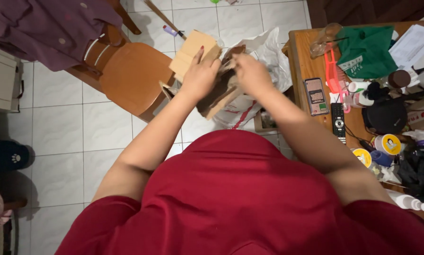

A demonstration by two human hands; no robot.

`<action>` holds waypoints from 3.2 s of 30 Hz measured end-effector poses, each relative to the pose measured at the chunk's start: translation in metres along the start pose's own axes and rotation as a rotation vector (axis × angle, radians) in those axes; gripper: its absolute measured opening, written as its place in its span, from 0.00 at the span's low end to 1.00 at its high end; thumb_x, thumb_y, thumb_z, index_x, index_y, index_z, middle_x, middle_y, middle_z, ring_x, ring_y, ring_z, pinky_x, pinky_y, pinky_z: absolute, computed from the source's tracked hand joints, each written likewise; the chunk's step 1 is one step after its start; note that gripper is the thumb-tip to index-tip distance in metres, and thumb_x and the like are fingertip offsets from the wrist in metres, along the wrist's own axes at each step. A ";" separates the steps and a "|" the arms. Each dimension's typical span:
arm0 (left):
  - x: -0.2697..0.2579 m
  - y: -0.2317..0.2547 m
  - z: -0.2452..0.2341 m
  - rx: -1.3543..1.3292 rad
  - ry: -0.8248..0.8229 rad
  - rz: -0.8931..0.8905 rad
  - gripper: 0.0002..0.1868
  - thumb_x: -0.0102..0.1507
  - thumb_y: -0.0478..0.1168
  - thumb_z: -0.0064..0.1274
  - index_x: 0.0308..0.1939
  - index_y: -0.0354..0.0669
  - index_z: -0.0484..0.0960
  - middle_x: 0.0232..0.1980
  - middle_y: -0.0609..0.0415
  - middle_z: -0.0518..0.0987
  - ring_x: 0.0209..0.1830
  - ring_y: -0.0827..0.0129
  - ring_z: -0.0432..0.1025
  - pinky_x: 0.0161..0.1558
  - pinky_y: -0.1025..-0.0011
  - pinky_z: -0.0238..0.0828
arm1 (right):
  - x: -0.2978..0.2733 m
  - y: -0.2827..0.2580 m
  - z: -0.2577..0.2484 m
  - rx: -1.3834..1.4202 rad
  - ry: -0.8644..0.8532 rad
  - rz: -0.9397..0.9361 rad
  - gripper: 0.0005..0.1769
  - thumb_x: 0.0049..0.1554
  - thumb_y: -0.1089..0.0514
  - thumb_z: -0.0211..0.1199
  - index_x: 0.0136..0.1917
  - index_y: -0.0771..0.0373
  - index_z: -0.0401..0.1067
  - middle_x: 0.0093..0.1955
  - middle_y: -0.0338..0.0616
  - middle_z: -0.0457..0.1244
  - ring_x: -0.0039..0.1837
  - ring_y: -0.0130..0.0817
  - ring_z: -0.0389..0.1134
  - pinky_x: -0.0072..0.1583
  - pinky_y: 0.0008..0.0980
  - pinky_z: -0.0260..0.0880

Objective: Sort various trash items and packages into a white plastic bag.

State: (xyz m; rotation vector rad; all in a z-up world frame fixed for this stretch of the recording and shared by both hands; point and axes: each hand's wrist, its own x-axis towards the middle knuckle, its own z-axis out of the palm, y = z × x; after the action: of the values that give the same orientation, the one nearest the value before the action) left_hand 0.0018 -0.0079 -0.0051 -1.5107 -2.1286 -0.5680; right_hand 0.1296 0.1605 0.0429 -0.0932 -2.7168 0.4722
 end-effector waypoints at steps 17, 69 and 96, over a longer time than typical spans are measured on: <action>-0.005 0.028 -0.035 0.037 0.147 0.231 0.02 0.58 0.37 0.50 0.34 0.47 0.74 0.27 0.56 0.70 0.56 0.53 0.79 0.78 0.56 0.52 | -0.023 0.169 0.150 0.400 -0.196 0.849 0.09 0.56 0.56 0.62 0.41 0.64 0.78 0.37 0.55 0.69 0.39 0.47 0.73 0.44 0.44 0.71; -0.028 -0.079 0.069 -1.788 0.112 -1.703 0.26 0.68 0.62 0.43 0.22 0.53 0.66 0.16 0.63 0.61 0.13 0.75 0.57 0.17 0.74 0.45 | 0.013 0.012 0.064 1.581 0.252 0.746 0.08 0.68 0.54 0.47 0.53 0.61 0.59 0.46 0.51 0.66 0.34 0.34 0.63 0.41 0.41 0.76; -0.031 -0.022 0.152 -1.948 0.173 -1.407 0.33 0.65 0.69 0.44 0.56 0.44 0.76 0.45 0.51 0.82 0.44 0.61 0.80 0.48 0.58 0.82 | 0.017 -0.037 0.006 0.013 -0.187 0.251 0.79 0.27 0.36 0.88 0.77 0.72 0.47 0.80 0.77 0.30 0.79 0.82 0.38 0.70 0.67 0.46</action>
State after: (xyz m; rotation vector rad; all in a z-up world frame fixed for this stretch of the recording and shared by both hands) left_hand -0.0303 0.0500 -0.1474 0.2739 -1.7410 -3.5337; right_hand 0.1115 0.1264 0.0562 -0.4100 -2.8983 0.5967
